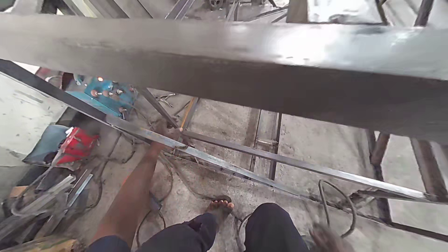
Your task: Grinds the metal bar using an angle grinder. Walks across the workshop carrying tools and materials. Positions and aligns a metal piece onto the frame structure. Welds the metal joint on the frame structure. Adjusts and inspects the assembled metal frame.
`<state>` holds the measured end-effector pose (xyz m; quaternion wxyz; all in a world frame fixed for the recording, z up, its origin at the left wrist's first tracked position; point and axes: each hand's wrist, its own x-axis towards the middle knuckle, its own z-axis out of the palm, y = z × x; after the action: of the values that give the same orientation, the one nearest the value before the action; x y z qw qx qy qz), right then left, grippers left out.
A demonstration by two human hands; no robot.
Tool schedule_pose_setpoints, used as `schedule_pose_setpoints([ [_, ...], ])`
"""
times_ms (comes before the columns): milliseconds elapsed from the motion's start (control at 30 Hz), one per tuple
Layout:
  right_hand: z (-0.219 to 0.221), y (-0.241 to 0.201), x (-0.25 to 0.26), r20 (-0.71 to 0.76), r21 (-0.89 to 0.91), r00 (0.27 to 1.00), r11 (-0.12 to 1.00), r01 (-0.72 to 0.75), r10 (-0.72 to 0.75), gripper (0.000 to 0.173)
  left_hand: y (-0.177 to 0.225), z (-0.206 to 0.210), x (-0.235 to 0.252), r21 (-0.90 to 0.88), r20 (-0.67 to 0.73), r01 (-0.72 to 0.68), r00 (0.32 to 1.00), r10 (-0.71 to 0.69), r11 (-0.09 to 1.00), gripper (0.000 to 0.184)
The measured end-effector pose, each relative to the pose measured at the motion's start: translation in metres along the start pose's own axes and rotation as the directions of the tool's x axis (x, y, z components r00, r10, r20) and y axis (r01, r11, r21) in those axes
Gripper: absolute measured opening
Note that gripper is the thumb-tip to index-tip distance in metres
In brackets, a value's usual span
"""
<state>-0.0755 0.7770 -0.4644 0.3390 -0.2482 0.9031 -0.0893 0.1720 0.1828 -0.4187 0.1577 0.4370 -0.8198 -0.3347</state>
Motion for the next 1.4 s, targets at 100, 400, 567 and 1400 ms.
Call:
schedule_pose_setpoints([
  [100, -0.057, -0.128, 0.059, -0.341, -0.001, 0.837, 0.890, 0.455, -0.428, 0.042, -0.052, 0.018, 0.016, 0.125, -0.010, -0.086, 0.996, 0.088, 0.988, 0.060],
  [400, 0.005, -0.411, 0.213, 0.176, -0.262, 0.714, 0.666, 0.698, -0.678, 0.065, 0.014, 0.000, -0.011, -0.126, 0.079, 0.018, 0.997, -0.008, 0.992, 0.041],
  [567, 0.038, -0.436, 0.227, 0.220, -0.316, 0.779, 0.713, 0.626, -0.587, 0.041, 0.046, -0.007, 0.002, -0.295, -0.075, -0.037, 0.997, 0.016, 0.955, 0.049],
  [1400, 0.039, -0.428, 0.213, 0.110, -0.337, 0.840, 0.775, 0.535, -0.532, 0.022, 0.061, 0.007, 0.022, -0.414, -0.328, -0.112, 0.944, -0.033, 0.903, 0.013],
])
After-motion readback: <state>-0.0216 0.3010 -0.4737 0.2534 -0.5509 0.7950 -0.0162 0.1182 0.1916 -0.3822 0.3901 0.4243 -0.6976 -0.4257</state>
